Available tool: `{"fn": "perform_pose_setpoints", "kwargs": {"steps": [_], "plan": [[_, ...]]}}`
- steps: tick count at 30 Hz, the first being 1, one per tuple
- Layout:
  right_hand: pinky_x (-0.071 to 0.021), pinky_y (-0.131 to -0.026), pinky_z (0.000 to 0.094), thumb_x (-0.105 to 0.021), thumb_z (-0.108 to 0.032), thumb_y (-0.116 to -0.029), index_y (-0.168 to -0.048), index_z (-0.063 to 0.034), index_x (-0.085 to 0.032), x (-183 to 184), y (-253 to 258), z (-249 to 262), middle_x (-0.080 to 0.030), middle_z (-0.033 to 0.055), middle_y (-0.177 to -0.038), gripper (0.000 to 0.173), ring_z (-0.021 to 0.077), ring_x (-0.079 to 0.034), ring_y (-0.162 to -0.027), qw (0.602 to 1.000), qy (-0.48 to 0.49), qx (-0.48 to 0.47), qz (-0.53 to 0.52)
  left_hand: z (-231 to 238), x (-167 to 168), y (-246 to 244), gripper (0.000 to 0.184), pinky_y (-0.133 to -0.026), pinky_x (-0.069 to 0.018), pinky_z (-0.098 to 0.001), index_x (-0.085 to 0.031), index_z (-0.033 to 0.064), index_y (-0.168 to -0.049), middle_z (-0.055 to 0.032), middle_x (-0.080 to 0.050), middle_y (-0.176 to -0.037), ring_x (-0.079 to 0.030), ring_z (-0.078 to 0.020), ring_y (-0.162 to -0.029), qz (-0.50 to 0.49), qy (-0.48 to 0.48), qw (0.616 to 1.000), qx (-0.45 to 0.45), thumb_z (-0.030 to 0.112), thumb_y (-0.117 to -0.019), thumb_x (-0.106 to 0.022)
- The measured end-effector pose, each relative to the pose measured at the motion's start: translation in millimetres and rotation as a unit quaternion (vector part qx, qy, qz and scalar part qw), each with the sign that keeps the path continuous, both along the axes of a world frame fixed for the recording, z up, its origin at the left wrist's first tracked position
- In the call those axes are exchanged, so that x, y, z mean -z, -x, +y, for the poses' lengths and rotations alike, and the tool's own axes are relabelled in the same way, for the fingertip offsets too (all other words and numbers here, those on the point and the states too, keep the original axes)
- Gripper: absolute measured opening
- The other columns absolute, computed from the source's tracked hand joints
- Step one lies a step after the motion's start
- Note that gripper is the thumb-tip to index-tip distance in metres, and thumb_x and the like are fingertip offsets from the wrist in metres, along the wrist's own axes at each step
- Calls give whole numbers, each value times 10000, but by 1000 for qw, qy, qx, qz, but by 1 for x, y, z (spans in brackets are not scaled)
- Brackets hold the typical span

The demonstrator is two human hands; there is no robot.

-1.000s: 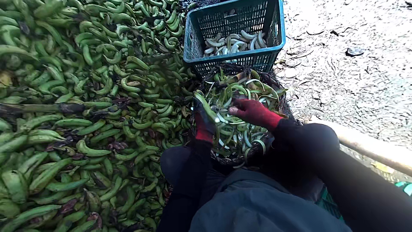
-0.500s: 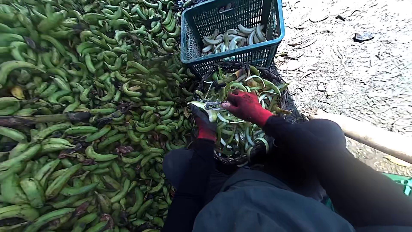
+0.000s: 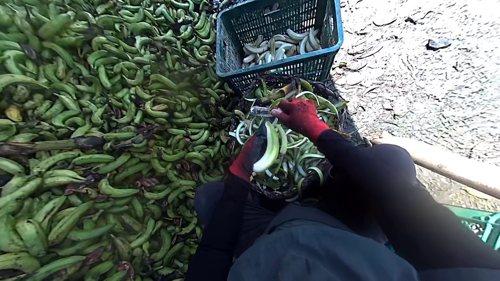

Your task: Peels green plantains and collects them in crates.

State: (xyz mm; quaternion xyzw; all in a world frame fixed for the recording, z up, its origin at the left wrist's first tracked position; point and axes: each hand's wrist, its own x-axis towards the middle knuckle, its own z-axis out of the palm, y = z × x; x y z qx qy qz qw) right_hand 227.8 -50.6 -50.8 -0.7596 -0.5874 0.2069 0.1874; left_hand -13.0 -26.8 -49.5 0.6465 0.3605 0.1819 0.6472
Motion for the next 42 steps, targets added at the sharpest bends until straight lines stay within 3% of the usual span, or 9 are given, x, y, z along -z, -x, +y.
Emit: {"fn": "perform_pose_setpoints", "kwargs": {"steps": [6,13,18,21,23,25,30,37,42], "plan": [[-458,-926,601,-435,-708,-972,-1175,-210,-704,-6,30,-23,-668,133,-1086,601,342,-640,-1043,996,-67,-63,3,17,9,-4,453,-949,-547,-469,-554,157,-1409,-78,-632,-1321,-631,-200,-1148,20,-83,977,-194,426,-1106,-352],[-471,-864,638,-398,-674,-1014,-1127,-176,-695,4,3,-6,-679,136,-1065,591,348,-660,-1006,999,14,-7,52,9,1,-5,454,-788,-615,-404,-544,142,-1405,-84,-699,-1109,-698,-190,-931,-31,107,994,-4,393,-1117,-299],[-455,-946,613,-451,-705,-964,-1250,-180,-674,-4,50,-28,-665,173,-1130,638,377,-638,-1084,995,-94,-33,-20,31,12,-41,517,-910,-549,-401,-486,179,-1404,-50,-606,-1255,-607,-147,-1102,-158,116,901,-387,539,-1085,-294],[-464,-905,618,-472,-675,-973,-1196,-172,-694,-3,58,-30,-663,186,-1069,593,392,-648,-1025,989,-138,-27,-34,39,-1,-53,468,-834,-536,-390,-477,181,-1301,-32,-575,-1105,-579,-130,-975,-244,158,857,-426,524,-1086,-242],[-475,-857,620,-430,-650,-1006,-1205,-178,-683,-8,43,-20,-659,160,-1065,571,368,-651,-1011,995,-91,-37,10,27,-4,-54,414,-771,-562,-314,-515,164,-1228,-16,-619,-1022,-618,-100,-892,-241,98,894,-365,452,-1105,-244],[-477,-861,620,-404,-650,-1018,-1231,-202,-677,-6,26,-13,-672,129,-1093,566,339,-656,-1020,996,-68,-45,45,7,-10,-43,477,-943,-517,-327,-473,180,-1455,-15,-600,-1306,-591,-104,-1113,-152,-26,954,-256,430,-1121,-241],[-449,-928,618,-435,-693,-985,-1239,-218,-692,-3,29,-19,-661,165,-1104,597,369,-640,-1052,996,-84,-27,-19,-2,-23,-38,604,-1133,-394,-517,-349,125,-1570,-113,-464,-1545,-459,-258,-1402,74,-100,960,-252,498,-1112,-220],[-477,-845,669,-402,-658,-1028,-1140,-147,-674,7,10,-5,-694,146,-1016,590,364,-669,-987,990,49,26,128,-9,6,-12,545,-774,-578,-439,-560,255,-1421,-56,-696,-1175,-683,-198,-928,89,28,990,-108,594,-1068,-320],[-478,-924,606,-503,-688,-957,-1156,-179,-717,9,38,-33,-676,175,-1065,588,378,-655,-1019,960,-235,-146,-36,34,0,-19,351,-612,-554,-225,-582,177,-963,26,-602,-769,-615,-75,-656,-303,333,868,-208,454,-1066,-394]]}}
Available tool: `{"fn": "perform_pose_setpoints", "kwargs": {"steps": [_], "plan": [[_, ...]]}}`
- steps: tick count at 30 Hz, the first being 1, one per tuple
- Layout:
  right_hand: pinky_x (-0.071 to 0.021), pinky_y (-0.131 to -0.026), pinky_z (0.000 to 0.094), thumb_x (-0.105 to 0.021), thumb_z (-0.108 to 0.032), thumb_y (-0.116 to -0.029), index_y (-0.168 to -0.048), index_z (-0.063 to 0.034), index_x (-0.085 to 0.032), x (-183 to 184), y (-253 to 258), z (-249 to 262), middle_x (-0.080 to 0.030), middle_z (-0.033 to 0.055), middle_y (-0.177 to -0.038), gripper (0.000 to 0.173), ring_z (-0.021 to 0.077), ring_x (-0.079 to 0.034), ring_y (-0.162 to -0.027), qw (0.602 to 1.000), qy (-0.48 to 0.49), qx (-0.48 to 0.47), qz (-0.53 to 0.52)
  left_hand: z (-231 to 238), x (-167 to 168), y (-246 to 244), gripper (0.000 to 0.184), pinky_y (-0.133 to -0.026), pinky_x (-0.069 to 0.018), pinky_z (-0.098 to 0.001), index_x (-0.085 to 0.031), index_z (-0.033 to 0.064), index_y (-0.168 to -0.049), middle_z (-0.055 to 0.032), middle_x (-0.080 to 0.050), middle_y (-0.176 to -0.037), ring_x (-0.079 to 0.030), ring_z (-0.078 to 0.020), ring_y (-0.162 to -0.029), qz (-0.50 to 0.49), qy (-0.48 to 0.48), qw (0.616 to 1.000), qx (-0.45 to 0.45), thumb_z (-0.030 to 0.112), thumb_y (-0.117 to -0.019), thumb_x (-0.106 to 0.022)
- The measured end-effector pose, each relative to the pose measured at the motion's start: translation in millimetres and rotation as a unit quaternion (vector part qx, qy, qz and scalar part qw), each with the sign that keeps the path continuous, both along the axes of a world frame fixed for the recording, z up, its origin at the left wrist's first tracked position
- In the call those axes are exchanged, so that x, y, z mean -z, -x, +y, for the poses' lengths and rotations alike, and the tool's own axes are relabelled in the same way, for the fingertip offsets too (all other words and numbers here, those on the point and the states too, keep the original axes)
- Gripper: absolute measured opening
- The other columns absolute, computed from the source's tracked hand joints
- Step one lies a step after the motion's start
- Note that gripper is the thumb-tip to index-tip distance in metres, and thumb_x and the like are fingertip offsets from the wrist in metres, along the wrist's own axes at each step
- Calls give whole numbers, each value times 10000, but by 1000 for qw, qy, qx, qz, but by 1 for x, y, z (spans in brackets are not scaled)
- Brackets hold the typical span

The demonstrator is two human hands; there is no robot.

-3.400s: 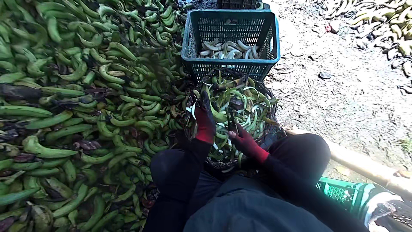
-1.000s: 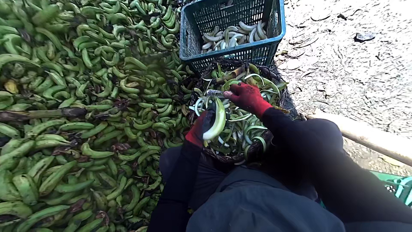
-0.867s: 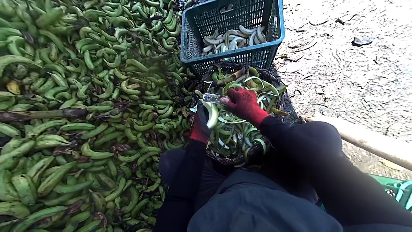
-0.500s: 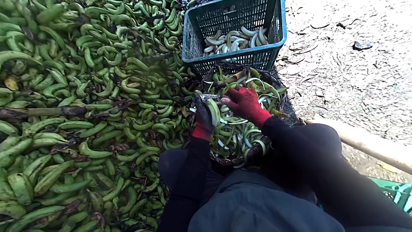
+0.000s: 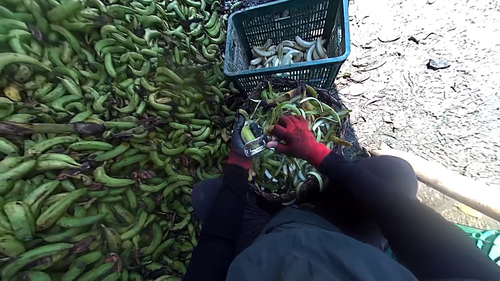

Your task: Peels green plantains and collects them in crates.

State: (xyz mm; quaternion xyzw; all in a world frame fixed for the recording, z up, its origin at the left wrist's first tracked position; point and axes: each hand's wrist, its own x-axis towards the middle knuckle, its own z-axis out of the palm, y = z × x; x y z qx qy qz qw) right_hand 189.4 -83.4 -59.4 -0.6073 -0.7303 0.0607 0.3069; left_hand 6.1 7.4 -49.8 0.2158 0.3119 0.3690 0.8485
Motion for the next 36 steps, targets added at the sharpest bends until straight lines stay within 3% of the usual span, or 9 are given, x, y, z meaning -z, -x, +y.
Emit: {"fn": "perform_pose_setpoints", "kwargs": {"steps": [4,8,11,15,22,25,30,33,36], "plan": [[-473,-894,623,-451,-701,-969,-1154,-194,-731,-6,4,2,-678,182,-1033,608,396,-658,-990,999,-37,3,-13,2,-15,-3,307,-583,-560,-258,-575,147,-887,1,-595,-701,-613,-110,-603,-44,42,998,9,331,-1055,-395],[-465,-924,604,-431,-677,-991,-1225,-221,-706,-8,1,13,-665,141,-1088,582,343,-643,-1042,992,116,29,36,-38,-30,-3,232,-688,-543,-208,-581,237,-1219,62,-633,-963,-623,-35,-801,197,-208,958,13,366,-1076,-450],[-496,-831,588,-435,-627,-1018,-1211,-205,-698,-1,1,19,-653,120,-1034,533,309,-648,-951,975,176,44,133,-43,-10,-4,446,-913,-554,-347,-521,249,-1428,11,-628,-1290,-623,-116,-1104,223,-261,939,-9,486,-1097,-339],[-503,-834,651,-410,-607,-1049,-1156,-146,-673,17,-14,31,-690,131,-998,542,330,-671,-950,924,277,66,256,-55,-7,-4,539,-943,-546,-419,-444,307,-1514,6,-588,-1393,-606,-140,-1164,297,-280,911,57,582,-1075,-296],[-477,-898,663,-445,-655,-1010,-1239,-156,-641,14,-36,29,-679,143,-1145,583,356,-655,-1064,920,252,221,202,-12,4,31,374,-530,-533,-267,-618,216,-1249,-29,-636,-847,-591,-114,-614,174,-157,968,89,476,-1073,-417],[-494,-891,600,-560,-635,-955,-1198,-112,-674,4,-28,19,-673,137,-1077,588,325,-653,-993,970,165,92,156,15,-1,14,300,-590,-569,-283,-603,140,-1104,-41,-661,-861,-643,-128,-687,123,-74,989,38,341,-1070,-383],[-474,-877,556,-582,-678,-928,-1131,-145,-701,-7,-2,11,-672,85,-1030,582,274,-643,-968,973,189,-97,91,21,-2,4,383,-505,-524,-211,-579,122,-1264,-13,-610,-799,-571,-77,-567,39,-50,994,94,403,-1071,-402],[-475,-868,582,-600,-666,-923,-1124,-162,-703,4,-4,18,-666,93,-1026,553,289,-643,-954,975,194,-13,111,-21,-11,2,308,-637,-544,-181,-612,254,-1258,73,-665,-956,-629,-13,-746,159,-173,970,62,435,-1070,-449],[-483,-868,620,-597,-671,-929,-1197,-154,-675,8,-9,24,-657,154,-1095,588,357,-645,-1015,962,197,147,116,-44,4,7,383,-844,-579,-363,-567,284,-1369,2,-660,-1230,-649,-140,-1050,195,-188,961,48,482,-1058,-466]]}}
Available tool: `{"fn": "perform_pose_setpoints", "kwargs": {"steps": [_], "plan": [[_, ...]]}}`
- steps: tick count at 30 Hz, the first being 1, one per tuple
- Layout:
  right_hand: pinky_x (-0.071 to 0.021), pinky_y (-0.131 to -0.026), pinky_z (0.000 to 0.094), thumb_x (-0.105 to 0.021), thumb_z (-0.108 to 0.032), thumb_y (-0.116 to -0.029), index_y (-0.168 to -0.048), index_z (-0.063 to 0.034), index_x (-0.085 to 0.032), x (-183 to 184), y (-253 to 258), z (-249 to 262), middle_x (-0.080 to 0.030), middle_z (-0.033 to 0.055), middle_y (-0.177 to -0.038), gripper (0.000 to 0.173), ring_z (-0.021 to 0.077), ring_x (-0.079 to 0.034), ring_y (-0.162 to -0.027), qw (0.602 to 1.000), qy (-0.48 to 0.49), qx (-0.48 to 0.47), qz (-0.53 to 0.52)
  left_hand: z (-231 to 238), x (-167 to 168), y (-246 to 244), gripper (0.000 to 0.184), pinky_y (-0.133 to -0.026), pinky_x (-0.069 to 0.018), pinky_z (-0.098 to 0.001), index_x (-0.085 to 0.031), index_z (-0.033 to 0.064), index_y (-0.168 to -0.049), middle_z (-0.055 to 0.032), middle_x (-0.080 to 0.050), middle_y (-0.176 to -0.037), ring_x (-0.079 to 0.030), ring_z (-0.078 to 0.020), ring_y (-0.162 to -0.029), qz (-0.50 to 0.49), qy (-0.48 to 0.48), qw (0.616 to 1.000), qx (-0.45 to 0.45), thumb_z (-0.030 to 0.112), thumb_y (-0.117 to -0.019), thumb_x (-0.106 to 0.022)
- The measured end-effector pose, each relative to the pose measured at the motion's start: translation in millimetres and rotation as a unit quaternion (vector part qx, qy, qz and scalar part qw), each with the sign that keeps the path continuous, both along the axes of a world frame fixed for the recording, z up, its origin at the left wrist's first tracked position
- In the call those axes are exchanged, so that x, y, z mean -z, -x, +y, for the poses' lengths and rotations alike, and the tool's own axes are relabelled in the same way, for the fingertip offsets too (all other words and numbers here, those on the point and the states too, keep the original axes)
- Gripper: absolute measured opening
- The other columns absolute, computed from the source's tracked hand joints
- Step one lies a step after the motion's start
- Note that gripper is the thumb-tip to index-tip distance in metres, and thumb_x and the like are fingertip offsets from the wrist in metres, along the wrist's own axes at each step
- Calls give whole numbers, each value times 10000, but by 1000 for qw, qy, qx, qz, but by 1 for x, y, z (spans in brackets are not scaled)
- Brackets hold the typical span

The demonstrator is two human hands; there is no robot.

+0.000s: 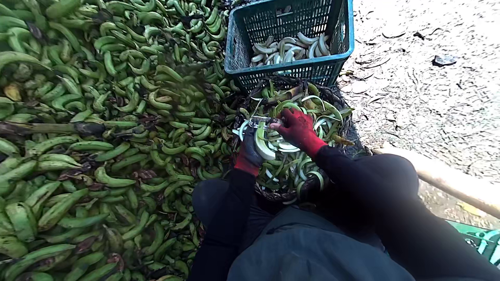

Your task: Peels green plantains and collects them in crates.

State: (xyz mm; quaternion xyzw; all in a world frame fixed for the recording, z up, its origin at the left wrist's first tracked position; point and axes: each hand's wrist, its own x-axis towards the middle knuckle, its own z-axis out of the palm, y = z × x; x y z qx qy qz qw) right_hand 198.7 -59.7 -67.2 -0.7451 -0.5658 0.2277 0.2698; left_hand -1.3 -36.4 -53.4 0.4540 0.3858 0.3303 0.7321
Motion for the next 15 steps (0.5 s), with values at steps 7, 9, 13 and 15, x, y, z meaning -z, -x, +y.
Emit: {"fn": "perform_pose_setpoints", "kwargs": {"steps": [7,9,13,15], "plan": [[-515,-806,542,-585,-619,-956,-1228,-132,-618,-25,-61,-6,-648,96,-1020,558,259,-632,-901,949,-106,205,216,24,33,37,448,-904,-538,-388,-544,143,-1403,-74,-633,-1261,-611,-152,-1093,217,-3,975,-41,426,-1071,-440],[-526,-771,450,-591,-591,-963,-1208,-127,-605,-31,-68,-6,-623,46,-935,525,185,-612,-826,929,-166,206,260,53,4,11,421,-971,-524,-345,-493,77,-1413,-99,-602,-1294,-595,-145,-1147,152,-11,985,-79,336,-1108,-362],[-508,-711,267,-571,-416,-1035,-1138,-87,-570,-35,-76,-3,-582,-19,-870,345,57,-565,-744,854,-289,221,372,113,-82,-87,481,-866,-573,-398,-449,109,-1440,-111,-589,-1269,-645,-222,-1057,34,-2,989,-145,436,-1089,-419],[-530,-798,271,-510,-381,-1071,-1168,-66,-562,-40,-83,-4,-603,-1,-961,334,56,-596,-854,814,-330,252,406,124,-74,-111,457,-857,-592,-415,-529,21,-1375,-159,-641,-1200,-671,-232,-1021,237,-159,957,-51,368,-1078,-495]]}}
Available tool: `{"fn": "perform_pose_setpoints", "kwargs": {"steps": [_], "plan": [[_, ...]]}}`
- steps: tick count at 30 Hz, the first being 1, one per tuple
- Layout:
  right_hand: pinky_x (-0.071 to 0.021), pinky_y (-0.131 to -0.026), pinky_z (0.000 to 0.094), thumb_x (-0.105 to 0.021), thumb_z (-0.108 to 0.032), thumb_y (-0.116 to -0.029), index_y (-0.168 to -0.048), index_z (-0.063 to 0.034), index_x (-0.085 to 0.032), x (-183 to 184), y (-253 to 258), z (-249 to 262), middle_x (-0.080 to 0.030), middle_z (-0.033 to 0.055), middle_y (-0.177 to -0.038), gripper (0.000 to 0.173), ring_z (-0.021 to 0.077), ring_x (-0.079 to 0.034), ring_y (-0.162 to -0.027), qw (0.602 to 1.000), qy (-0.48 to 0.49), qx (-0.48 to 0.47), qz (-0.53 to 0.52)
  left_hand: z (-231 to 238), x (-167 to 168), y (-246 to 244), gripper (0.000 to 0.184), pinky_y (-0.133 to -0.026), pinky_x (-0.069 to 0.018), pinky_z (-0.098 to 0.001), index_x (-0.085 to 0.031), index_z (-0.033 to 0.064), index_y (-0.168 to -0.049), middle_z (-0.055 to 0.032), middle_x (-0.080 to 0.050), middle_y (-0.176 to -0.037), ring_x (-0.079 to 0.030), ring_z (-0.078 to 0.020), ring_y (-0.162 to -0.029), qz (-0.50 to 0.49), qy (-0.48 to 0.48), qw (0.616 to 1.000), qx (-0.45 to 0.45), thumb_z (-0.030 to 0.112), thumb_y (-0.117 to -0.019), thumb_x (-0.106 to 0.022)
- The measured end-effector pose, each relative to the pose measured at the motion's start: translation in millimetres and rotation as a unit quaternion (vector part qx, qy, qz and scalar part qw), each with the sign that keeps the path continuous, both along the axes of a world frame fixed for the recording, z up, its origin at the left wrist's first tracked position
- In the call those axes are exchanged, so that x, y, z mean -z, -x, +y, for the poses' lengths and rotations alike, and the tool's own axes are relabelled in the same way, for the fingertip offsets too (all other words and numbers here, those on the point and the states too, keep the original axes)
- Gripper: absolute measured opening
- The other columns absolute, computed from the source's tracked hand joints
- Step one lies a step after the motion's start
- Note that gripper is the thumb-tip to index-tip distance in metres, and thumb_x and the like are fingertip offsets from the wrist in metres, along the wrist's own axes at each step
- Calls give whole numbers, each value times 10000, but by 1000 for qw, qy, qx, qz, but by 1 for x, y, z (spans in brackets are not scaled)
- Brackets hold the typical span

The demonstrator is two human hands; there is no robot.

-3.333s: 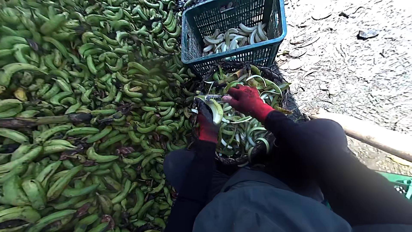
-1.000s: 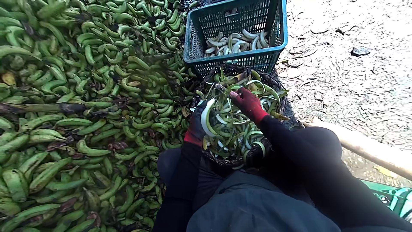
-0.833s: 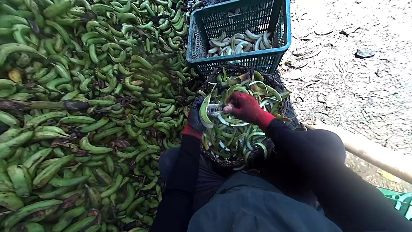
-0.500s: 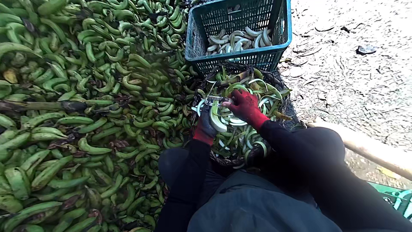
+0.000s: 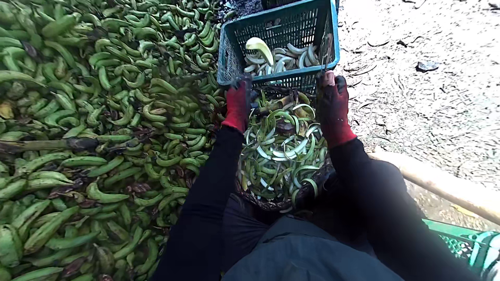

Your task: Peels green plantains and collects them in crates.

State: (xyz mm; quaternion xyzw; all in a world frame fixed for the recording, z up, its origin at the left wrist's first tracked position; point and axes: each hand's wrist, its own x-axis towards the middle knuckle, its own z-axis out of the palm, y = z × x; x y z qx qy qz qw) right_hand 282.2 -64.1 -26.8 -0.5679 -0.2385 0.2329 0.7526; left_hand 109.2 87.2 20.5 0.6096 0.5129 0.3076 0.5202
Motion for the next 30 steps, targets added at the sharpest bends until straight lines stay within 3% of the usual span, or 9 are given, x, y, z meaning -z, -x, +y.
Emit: {"fn": "perform_pose_setpoints", "kwargs": {"steps": [3,7,11,14,17,19,22,26,30], "plan": [[-541,-858,236,-434,-340,-1103,-1276,-71,-521,-8,-12,-7,-614,-9,-1075,332,26,-609,-942,997,-56,29,48,-8,53,-13,613,-1011,-475,-634,-615,44,-1337,-226,-647,-1274,-621,-390,-1198,379,-87,908,156,519,-950,-643],[-539,-711,238,-434,-372,-1100,-1218,-115,-528,-14,-17,-14,-581,-38,-944,298,30,-585,-793,994,-64,38,79,-22,112,-5,479,-1023,-452,-646,-696,134,-1249,-190,-668,-1259,-608,-388,-1221,480,-104,855,165,482,-919,-685],[-560,-811,278,-413,-380,-1106,-1335,-87,-517,-16,-12,-20,-621,7,-1094,386,62,-620,-934,995,-29,22,91,-18,101,31,377,-995,-480,-603,-699,117,-1249,-167,-706,-1175,-656,-339,-1126,339,-75,927,141,384,-989,-638],[-577,-774,325,-396,-475,-1092,-1307,-82,-541,-13,-6,-19,-622,24,-1033,471,103,-633,-874,997,3,-10,75,-9,77,65,396,-878,-594,-398,-627,84,-1336,-104,-704,-1144,-698,-203,-981,-35,3,997,69,335,-1030,-613],[-582,-682,318,-320,-532,-1093,-1285,-100,-568,-12,10,-18,-628,19,-931,534,110,-630,-753,994,37,-86,64,-15,20,82,415,-988,-550,-455,-449,140,-1483,-96,-629,-1310,-639,-242,-1153,-356,51,925,121,309,-1122,-334],[-587,-697,336,-228,-550,-1102,-1254,-93,-596,-11,22,-17,-650,40,-928,607,135,-645,-766,985,67,-146,60,-27,-17,81,453,-1041,-510,-510,-458,157,-1458,-105,-611,-1338,-606,-277,-1221,-470,68,874,101,383,-1113,-270],[-578,-677,363,-134,-600,-1080,-1186,-64,-608,3,45,-11,-641,57,-859,724,158,-636,-734,963,115,-240,46,-40,-45,78,644,-1028,-506,-517,-465,145,-1413,-125,-581,-1344,-589,-282,-1224,-510,149,847,28,634,-1042,-271],[-497,-558,276,-289,-733,-998,-1187,-86,-611,23,77,-16,-552,-22,-736,747,86,-527,-601,936,63,-345,-9,-50,-30,64,474,-760,-589,-396,-554,203,-1091,-18,-631,-953,-653,-162,-872,-439,225,867,-71,627,-1027,-353],[-353,-386,276,-379,-851,-906,-1129,-200,-627,38,96,-32,-463,22,-642,731,125,-413,-458,909,69,-411,-21,-56,20,61,468,-689,-601,-371,-593,151,-1188,-32,-628,-895,-638,-157,-742,-363,123,918,-100,558,-1059,-400]]}}
